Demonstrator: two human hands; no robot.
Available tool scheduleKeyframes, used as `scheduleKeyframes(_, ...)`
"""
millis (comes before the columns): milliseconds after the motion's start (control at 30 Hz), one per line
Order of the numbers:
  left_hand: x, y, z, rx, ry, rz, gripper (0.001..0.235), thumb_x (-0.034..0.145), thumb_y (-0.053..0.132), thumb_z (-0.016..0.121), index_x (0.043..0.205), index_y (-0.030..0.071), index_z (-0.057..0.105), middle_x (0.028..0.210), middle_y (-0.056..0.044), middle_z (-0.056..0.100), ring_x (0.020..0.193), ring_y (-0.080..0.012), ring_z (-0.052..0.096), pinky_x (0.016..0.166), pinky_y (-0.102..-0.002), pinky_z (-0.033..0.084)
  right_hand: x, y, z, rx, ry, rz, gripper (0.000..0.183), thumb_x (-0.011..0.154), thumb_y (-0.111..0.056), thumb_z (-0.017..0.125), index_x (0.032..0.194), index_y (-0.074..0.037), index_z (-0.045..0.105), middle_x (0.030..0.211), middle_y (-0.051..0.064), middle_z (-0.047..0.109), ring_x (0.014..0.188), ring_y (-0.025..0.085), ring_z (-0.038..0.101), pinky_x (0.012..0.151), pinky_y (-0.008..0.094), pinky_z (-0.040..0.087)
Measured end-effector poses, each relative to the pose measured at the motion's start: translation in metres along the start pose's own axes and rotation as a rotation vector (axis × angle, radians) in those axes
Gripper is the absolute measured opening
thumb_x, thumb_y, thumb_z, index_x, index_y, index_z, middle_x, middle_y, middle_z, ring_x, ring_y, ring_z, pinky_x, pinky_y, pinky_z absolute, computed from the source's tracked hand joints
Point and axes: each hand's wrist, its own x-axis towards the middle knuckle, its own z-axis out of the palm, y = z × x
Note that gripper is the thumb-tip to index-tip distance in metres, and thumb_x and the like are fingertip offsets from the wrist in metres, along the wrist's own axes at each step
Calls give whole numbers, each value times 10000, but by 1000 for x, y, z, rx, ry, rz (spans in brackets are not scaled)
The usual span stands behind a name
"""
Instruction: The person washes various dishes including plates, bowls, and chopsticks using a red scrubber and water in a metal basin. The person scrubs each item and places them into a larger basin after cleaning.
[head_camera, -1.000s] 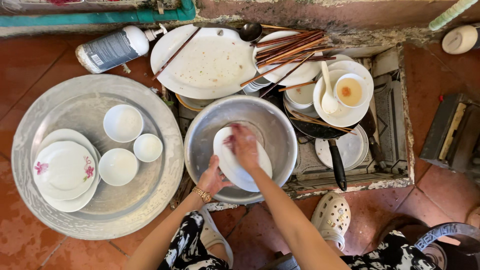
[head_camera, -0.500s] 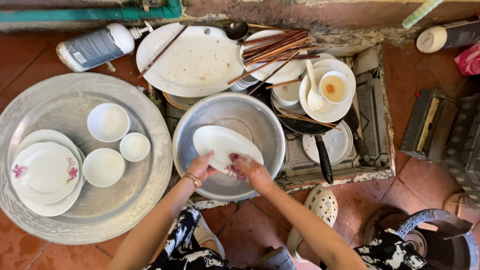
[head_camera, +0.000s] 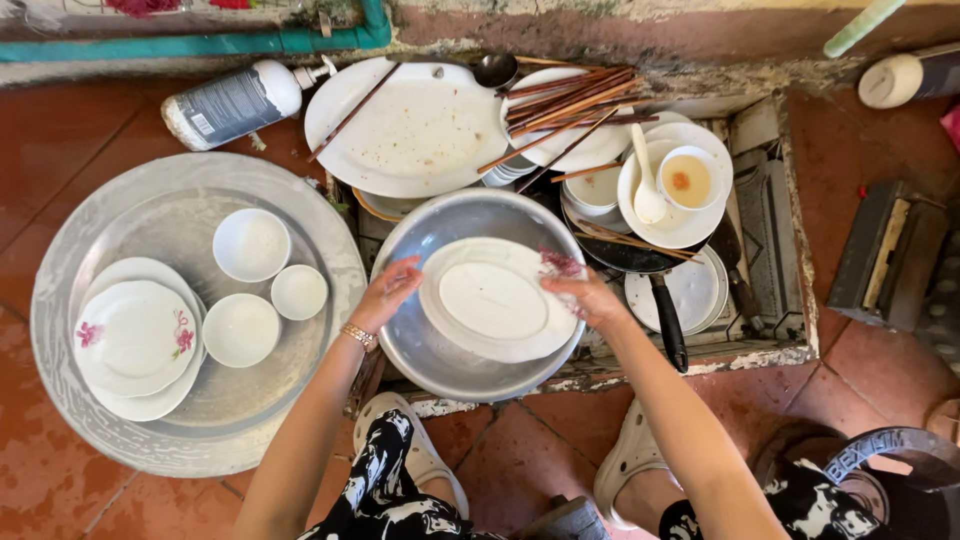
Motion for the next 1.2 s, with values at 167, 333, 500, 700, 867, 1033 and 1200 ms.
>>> scheduleKeyframes(167,-22,71,-12,-114,-158,33,615,896,348,725,1425,77,568,1342,-137,560,1229,-237,597,939,-395,566,20,-16,-6,89,-182,-40,780,746,-29,823,1455,18,501,1301,148,680,1142,219,691,1001,341,549)
scheduleKeyframes(333,-46,96,-4,-15,-375,57,587,765,244,872,1261,-12,692,1149,-166,769,1053,-216,717,917,-359,587,49,-30,20,-178,-278,-79,719,740,-45,833,1401,1,555,1325,59,682,1126,133,684,988,256,543)
scheduleKeyframes(500,-67,79,16,12,-84,70,496,730,234,888,1134,-14,741,994,-140,805,875,-204,773,813,-362,621,61,-34,67,-256,131,-113,517,803,-125,839,1278,-24,665,1030,83,706,822,165,574,666,311,440)
scheduleKeyframes(700,-72,44,45,-54,129,194,408,764,207,846,1106,14,733,976,-77,792,828,-152,748,777,-311,607,-9,45,161,-485,314,-621,353,938,-148,732,1272,-65,655,1229,109,636,1072,176,618,944,317,507)
scheduleKeyframes(867,-69,21,59,248,241,228,232,820,151,768,1015,27,773,902,-101,788,798,-163,753,756,-323,593,-14,95,183,-694,144,-868,226,981,-109,714,1203,-139,740,1202,117,776,1237,249,666,1091,351,500)
scheduleKeyframes(1033,-73,29,61,101,293,108,365,754,193,809,1077,44,729,926,-73,793,818,-161,760,762,-313,589,64,94,120,-412,285,-511,357,989,-191,609,1331,-95,642,1173,147,759,1068,243,716,980,330,543)
scheduleKeyframes(1200,-64,29,62,60,410,129,375,806,275,803,1062,10,732,939,-85,779,824,-175,745,756,-318,573,30,125,127,-418,531,-509,358,1030,-198,574,1351,-60,652,1367,182,660,1294,259,594,1098,354,433)
